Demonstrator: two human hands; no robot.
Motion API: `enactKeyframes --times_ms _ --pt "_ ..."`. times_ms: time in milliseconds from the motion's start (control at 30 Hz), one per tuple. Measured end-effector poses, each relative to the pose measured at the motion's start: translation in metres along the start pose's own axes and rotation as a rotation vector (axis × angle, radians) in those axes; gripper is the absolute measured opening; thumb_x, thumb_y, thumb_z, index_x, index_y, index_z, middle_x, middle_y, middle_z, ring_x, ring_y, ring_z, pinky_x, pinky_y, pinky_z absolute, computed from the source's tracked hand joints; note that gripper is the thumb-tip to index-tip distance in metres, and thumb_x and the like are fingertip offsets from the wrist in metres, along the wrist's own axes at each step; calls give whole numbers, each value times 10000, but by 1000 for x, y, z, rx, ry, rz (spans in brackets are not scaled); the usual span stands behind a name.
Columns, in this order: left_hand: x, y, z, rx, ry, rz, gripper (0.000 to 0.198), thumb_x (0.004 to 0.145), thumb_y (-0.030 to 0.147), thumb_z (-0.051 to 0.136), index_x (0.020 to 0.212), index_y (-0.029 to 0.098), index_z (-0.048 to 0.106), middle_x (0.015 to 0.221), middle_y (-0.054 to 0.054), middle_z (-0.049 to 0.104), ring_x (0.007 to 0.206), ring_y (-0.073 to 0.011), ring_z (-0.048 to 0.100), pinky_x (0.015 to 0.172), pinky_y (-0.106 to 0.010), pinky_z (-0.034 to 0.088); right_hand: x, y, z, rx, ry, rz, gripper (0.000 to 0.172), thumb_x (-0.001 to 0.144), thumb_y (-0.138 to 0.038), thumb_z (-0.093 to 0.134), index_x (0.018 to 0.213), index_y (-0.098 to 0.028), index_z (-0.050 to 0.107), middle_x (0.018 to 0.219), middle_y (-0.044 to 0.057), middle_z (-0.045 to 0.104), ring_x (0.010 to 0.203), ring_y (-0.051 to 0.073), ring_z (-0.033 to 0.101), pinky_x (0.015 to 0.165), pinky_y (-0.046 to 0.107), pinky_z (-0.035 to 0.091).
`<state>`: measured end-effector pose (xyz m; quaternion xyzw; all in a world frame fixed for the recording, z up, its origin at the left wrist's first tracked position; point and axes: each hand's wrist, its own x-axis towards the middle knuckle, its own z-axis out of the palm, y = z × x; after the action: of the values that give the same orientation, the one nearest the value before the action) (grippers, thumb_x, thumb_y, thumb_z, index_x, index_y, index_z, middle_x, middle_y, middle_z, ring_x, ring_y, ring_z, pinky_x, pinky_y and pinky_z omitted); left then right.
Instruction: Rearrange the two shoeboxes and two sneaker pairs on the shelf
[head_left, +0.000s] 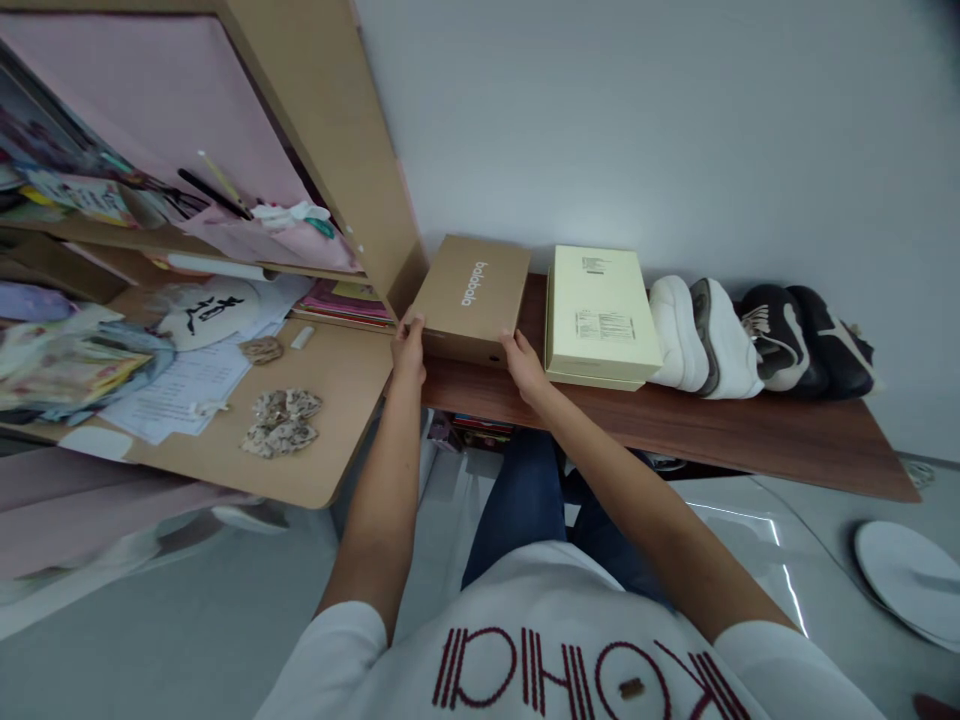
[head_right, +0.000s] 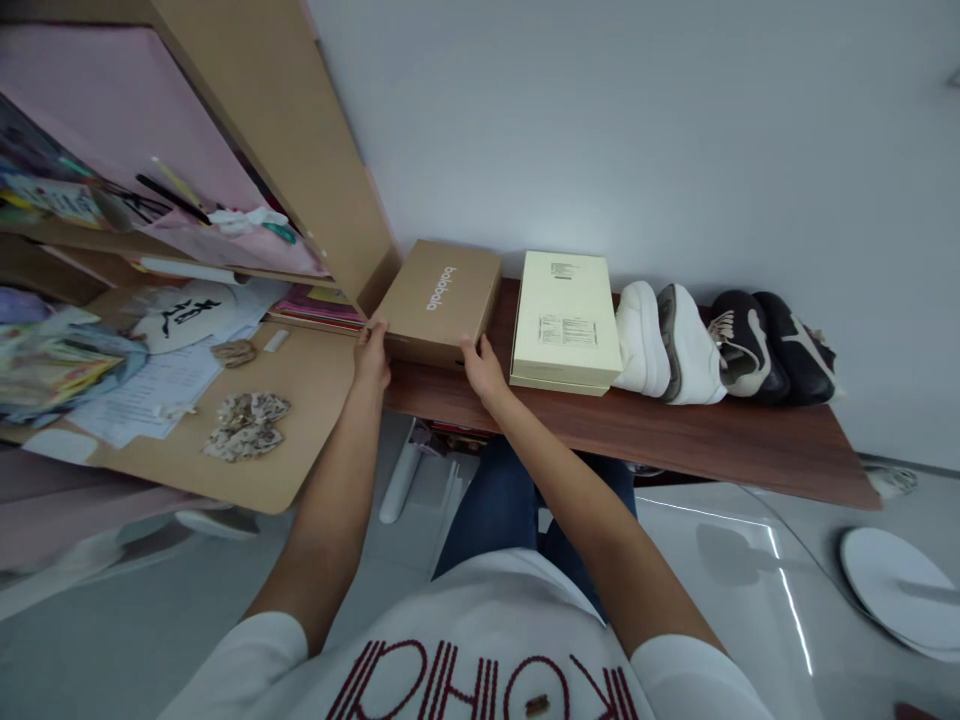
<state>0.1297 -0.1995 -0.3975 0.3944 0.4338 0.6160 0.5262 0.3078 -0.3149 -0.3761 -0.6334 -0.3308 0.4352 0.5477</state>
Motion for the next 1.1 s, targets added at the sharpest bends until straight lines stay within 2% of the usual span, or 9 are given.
enactKeyframes --times_ms 233,400,467,567,667,767,867,967,1100 --pt "6 -6 5 103 -3 33 492 763 595 735 1051 202 665 1198 -109 710 1233 -236 622 1064 -383 494 3 -10 3 -73 23 31 825 934 -590 444 1598 -128 282 1620 126 373 1512 242 352 1239 414 265" --pt "-3 9 8 171 40 35 542 831 562 687 1221 193 617 1421 -132 598 1395 -239 500 1187 -372 365 -15 -31 -11 -224 21 27 896 904 -646 477 1585 -87 310 1632 155 340 1520 288 330 1257 431 243" --pt "-20 20 11 177 119 77 546 890 538 620 1307 188 572 1513 -132 512 1457 -234 423 1226 -352 294 -25 -41 -32 -277 14 -82 921 876 -672 526 1570 -92 352 1625 158 359 1515 302 341 1264 430 241" --pt "-66 33 29 139 201 191 537 952 526 527 1412 251 490 1594 -78 405 1520 -214 312 1251 -330 225 -30 -55 -83 -319 77 -262 834 887 -671 529 1549 -176 414 1605 113 414 1505 313 357 1259 476 264" --pt "-122 31 64 87 85 221 486 955 501 550 1401 315 501 1576 -41 415 1512 -208 322 1243 -325 241 -20 -62 -143 -408 221 -304 744 906 -616 534 1508 -183 472 1571 125 461 1483 338 389 1247 542 267" --pt "-160 12 102 80 -119 97 421 929 459 618 1318 300 586 1503 -73 493 1450 -232 426 1220 -349 293 -8 -59 -187 -502 304 -272 714 878 -551 590 1460 -145 520 1529 164 502 1456 356 424 1232 560 289" --pt "-166 -15 129 137 -230 -65 392 929 404 625 1295 262 612 1497 -104 518 1442 -242 440 1231 -382 271 -7 -51 -207 -546 323 -244 710 821 -489 658 1421 -124 556 1503 185 522 1452 375 421 1227 562 303" --pt "-154 -36 141 266 -228 -201 333 922 340 604 1224 208 650 1503 -136 525 1481 -262 387 1257 -402 194 -9 -44 -212 -551 313 -204 700 800 -439 662 1412 -115 559 1496 192 527 1439 380 438 1224 557 312" --pt "-140 -49 147 402 -239 -212 209 909 244 518 1003 194 697 1405 -137 616 1468 -271 403 1261 -425 180 -6 -41 -212 -547 323 -133 767 803 -406 628 1467 -56 471 1514 234 492 1420 387 460 1221 556 309"
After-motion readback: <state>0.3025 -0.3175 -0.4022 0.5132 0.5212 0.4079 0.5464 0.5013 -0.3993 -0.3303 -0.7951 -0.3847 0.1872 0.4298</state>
